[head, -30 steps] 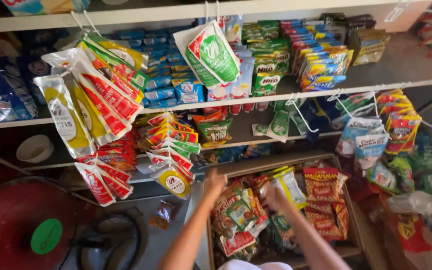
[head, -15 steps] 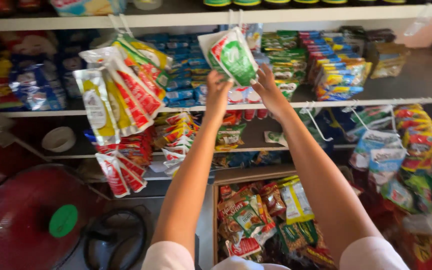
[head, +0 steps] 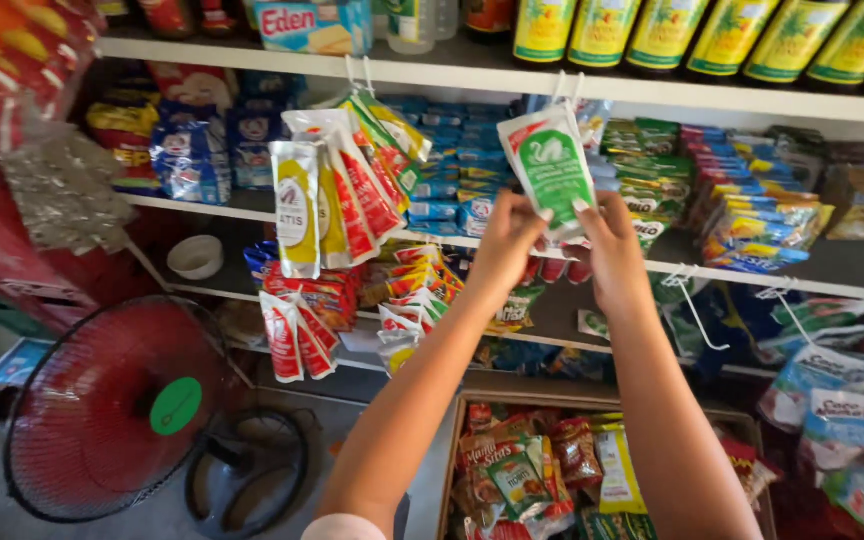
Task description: Organizing and sorting food sachets and pouches on store shelves from a box.
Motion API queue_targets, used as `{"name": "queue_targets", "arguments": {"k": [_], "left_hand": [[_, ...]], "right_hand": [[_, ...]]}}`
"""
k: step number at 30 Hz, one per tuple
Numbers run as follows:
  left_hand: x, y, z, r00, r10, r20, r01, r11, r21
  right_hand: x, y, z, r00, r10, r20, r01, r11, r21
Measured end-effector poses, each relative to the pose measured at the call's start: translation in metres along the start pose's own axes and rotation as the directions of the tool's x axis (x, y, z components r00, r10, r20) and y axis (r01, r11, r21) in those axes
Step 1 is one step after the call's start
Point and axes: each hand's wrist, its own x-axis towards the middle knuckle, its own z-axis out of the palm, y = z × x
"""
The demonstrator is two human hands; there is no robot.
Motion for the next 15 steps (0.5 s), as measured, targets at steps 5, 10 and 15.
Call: {"name": "queue_targets", "arguments": {"k": [5, 10, 15], "left_hand": [[-0.015, 0.013, 0.012, 0.997, -0.025, 0.078, 0.038, 0.986, -0.162], [-0.044, 0.073, 0.012, 0.972, -0.226, 0.068, 0.234, 0.959, -0.160], [-0.053, 0.093, 0.014, 0.975, -0.212, 0.062, 0.221, 0.924, -0.312]], "right_hand": [[-0.015, -0.017, 0.001, 0.985, 0.164, -0.056, -0.151, 0.970, 0.189], [-0.048, -0.040, 0.005, 0.984, 0.175, -0.026, -0.160, 0.946, 0.281], [-0.073, -0.060, 0.006, 0.993, 0.111, 0.043, -0.119, 0.928, 0.354]]}}
